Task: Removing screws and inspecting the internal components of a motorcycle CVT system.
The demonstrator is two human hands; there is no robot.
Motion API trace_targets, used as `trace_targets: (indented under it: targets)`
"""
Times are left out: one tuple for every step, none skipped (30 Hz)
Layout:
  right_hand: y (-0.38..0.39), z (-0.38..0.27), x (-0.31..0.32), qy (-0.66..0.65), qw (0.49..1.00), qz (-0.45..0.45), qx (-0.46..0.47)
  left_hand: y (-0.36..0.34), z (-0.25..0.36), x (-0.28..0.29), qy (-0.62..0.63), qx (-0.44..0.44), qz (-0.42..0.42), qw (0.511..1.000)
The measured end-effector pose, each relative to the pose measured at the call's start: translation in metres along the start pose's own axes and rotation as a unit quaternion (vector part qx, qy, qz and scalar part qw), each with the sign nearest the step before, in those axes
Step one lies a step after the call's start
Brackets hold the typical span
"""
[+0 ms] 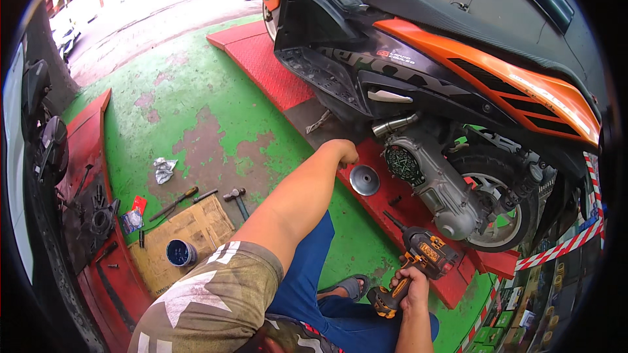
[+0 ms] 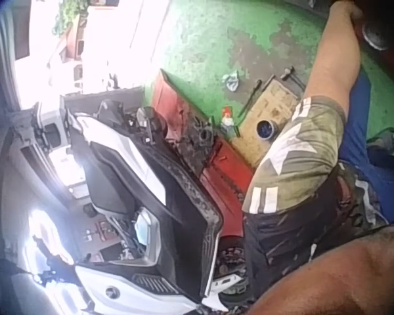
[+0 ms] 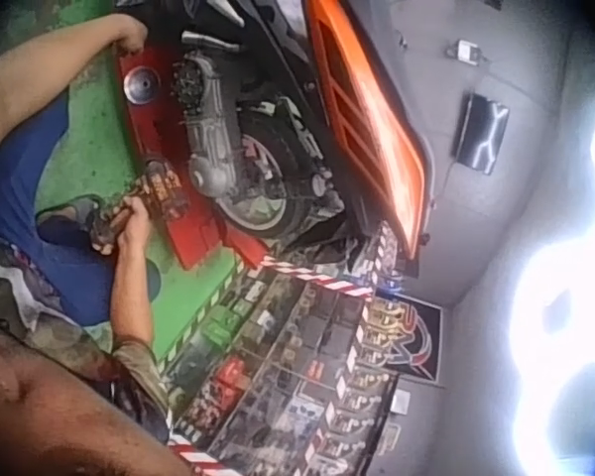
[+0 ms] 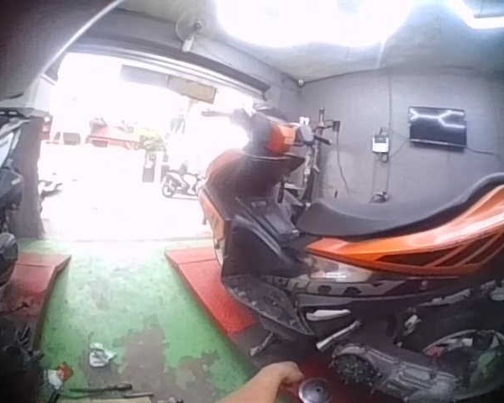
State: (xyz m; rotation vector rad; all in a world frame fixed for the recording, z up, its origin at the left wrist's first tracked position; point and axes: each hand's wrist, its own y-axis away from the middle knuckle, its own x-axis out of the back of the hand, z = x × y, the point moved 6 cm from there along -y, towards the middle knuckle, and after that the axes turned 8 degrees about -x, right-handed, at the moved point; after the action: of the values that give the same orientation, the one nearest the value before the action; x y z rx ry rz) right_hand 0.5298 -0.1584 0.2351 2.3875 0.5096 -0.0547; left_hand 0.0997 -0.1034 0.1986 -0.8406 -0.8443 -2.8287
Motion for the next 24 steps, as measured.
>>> trace_targets:
  targets:
    - [0.001, -0.001, 0.0, -0.017, 1.0, 0.002, -0.001, 0.003, 0.004, 0.0, -0.007, -0.001, 0.007, 1.0]
    - [0.003, -0.002, 0.0, -0.022, 1.0, 0.001, 0.002, 0.007, 0.005, 0.001, -0.014, -0.002, 0.015, 1.0]
    - [0.003, -0.002, 0.0, -0.023, 1.0, 0.003, 0.001, 0.009, 0.007, 0.002, -0.019, -0.005, 0.015, 1.0]
    - [0.004, -0.002, 0.001, -0.025, 1.0, 0.004, 0.0, 0.012, 0.008, 0.003, -0.018, 0.001, 0.012, 1.0]
    - [0.003, -0.001, 0.001, -0.03, 1.0, 0.004, 0.003, 0.011, 0.007, 0.004, -0.017, 0.007, 0.01, 1.0]
    - [0.0, 0.0, 0.002, -0.022, 1.0, -0.003, 0.007, 0.011, 0.005, 0.004, -0.022, 0.005, 0.011, 1.0]
    - [-0.001, 0.0, 0.002, -0.015, 1.0, -0.009, 0.012, 0.01, 0.003, 0.004, -0.02, 0.002, 0.014, 1.0]
    - [0.0, -0.001, 0.001, -0.02, 1.0, -0.01, 0.015, 0.009, 0.001, 0.006, -0.018, 0.0, 0.019, 1.0]
    - [0.0, -0.001, -0.002, -0.006, 1.0, -0.014, 0.01, 0.008, -0.003, 0.007, -0.023, 0.003, 0.008, 1.0]
    - [0.0, -0.001, -0.005, 0.007, 1.0, -0.019, 0.005, 0.007, -0.006, 0.008, -0.028, 0.001, 0.008, 1.0]
    - [0.001, -0.001, -0.002, -0.001, 1.0, -0.013, 0.009, 0.005, -0.003, 0.006, -0.028, 0.0, 0.008, 1.0]
    - [0.002, -0.002, -0.001, 0.002, 1.0, -0.012, 0.012, 0.004, -0.002, 0.004, -0.027, -0.001, 0.008, 1.0]
    - [0.002, -0.002, 0.0, 0.003, 1.0, -0.01, 0.014, 0.003, -0.001, 0.002, -0.035, -0.007, 0.003, 0.999]
    - [0.002, -0.002, 0.004, -0.007, 1.0, -0.002, 0.02, 0.0, 0.0, 0.001, -0.039, -0.013, 0.005, 0.999]
    - [-0.001, 0.0, 0.005, -0.002, 1.0, -0.009, 0.029, -0.003, -0.001, 0.001, -0.044, -0.02, 0.006, 0.999]
    - [-0.004, 0.001, 0.007, 0.002, 0.999, -0.013, 0.039, -0.007, -0.002, 0.001, -0.05, -0.027, 0.005, 0.998]
    - [-0.007, 0.004, 0.007, -0.015, 0.999, -0.018, 0.034, -0.011, -0.006, 0.001, -0.065, -0.022, -0.001, 0.998]
    - [-0.004, 0.002, 0.01, -0.037, 0.998, 0.001, 0.045, -0.019, -0.007, 0.001, -0.087, -0.023, -0.01, 0.996]
    - [0.0, -0.001, 0.008, -0.03, 0.999, -0.011, 0.036, -0.027, -0.006, 0.004, -0.111, -0.038, -0.023, 0.993]
    - [0.0, 0.0, 0.006, -0.022, 0.999, -0.02, 0.023, -0.032, -0.011, 0.004, -0.111, -0.033, -0.013, 0.993]
    - [-0.003, 0.003, 0.006, -0.023, 0.999, -0.025, 0.023, -0.036, -0.017, 0.005, -0.113, -0.04, -0.023, 0.993]
    - [-0.008, 0.005, 0.006, -0.025, 0.999, -0.03, 0.025, -0.038, -0.022, 0.006, -0.119, -0.044, -0.018, 0.992]
    - [-0.011, 0.004, 0.006, -0.002, 0.999, -0.028, 0.043, -0.039, -0.021, 0.004, -0.134, -0.072, -0.025, 0.988]
    - [-0.013, 0.001, -0.003, 0.028, 0.997, -0.038, 0.061, -0.042, -0.035, 0.015, -0.27, -0.162, -0.059, 0.947]
